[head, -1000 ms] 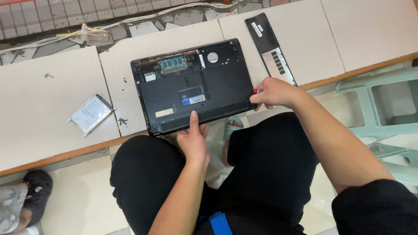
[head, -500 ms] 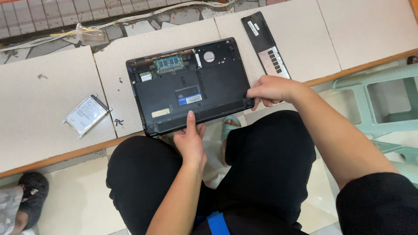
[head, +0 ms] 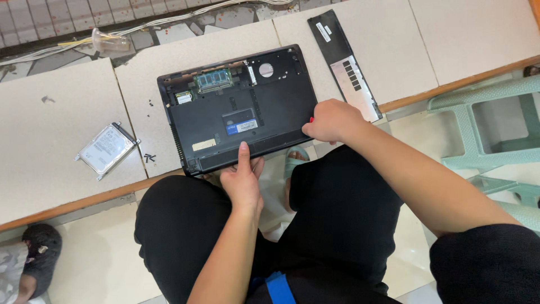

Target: The person removes a hard drive and a battery from a laptop. They then use a screwdriver to remove several screws from the bottom case of the laptop.

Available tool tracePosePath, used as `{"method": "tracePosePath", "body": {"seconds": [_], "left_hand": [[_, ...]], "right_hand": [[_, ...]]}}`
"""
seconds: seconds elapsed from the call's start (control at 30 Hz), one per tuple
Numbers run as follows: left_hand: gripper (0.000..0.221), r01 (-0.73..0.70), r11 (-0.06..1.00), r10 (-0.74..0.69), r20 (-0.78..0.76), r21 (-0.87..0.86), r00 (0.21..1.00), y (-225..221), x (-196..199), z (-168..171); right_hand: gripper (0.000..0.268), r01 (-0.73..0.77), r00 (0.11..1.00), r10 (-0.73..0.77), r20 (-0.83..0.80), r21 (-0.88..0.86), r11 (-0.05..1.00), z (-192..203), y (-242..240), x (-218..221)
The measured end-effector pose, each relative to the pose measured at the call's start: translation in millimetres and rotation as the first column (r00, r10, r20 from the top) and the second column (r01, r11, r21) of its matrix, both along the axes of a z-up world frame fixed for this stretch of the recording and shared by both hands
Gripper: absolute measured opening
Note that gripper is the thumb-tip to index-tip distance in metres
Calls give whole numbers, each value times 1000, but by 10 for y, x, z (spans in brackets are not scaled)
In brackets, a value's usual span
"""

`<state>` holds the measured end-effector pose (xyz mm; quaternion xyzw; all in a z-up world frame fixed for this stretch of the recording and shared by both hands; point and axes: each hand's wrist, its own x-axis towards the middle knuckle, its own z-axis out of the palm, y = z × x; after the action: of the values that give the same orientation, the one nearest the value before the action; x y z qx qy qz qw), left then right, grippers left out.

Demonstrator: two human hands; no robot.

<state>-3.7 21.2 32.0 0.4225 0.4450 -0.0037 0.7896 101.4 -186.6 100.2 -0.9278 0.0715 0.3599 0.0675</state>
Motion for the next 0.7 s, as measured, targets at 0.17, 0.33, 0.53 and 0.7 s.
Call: {"method": "tracePosePath", "body": {"seconds": [0.17, 0.33, 0.53, 0.7], "left_hand": [[32, -4, 1000, 4, 7, -22, 1000, 43, -33, -277], [29, -18, 999, 18, 2, -29, 1000, 33, -29, -327], [29, -73, 996, 73, 9, -55, 997, 1, 4, -261], [31, -100, 993, 102, 24, -62, 994, -8, 18, -383]], "right_hand": [[48, 67, 997, -70, 19, 126, 990, -4, -110, -46], [61, 340, 936, -350, -48, 390, 856, 96, -273, -211], [86, 697, 421, -859, -290, 710, 103, -289, 46, -755], [66, 550, 26, -865, -501, 729, -407, -466, 748, -946]]}}
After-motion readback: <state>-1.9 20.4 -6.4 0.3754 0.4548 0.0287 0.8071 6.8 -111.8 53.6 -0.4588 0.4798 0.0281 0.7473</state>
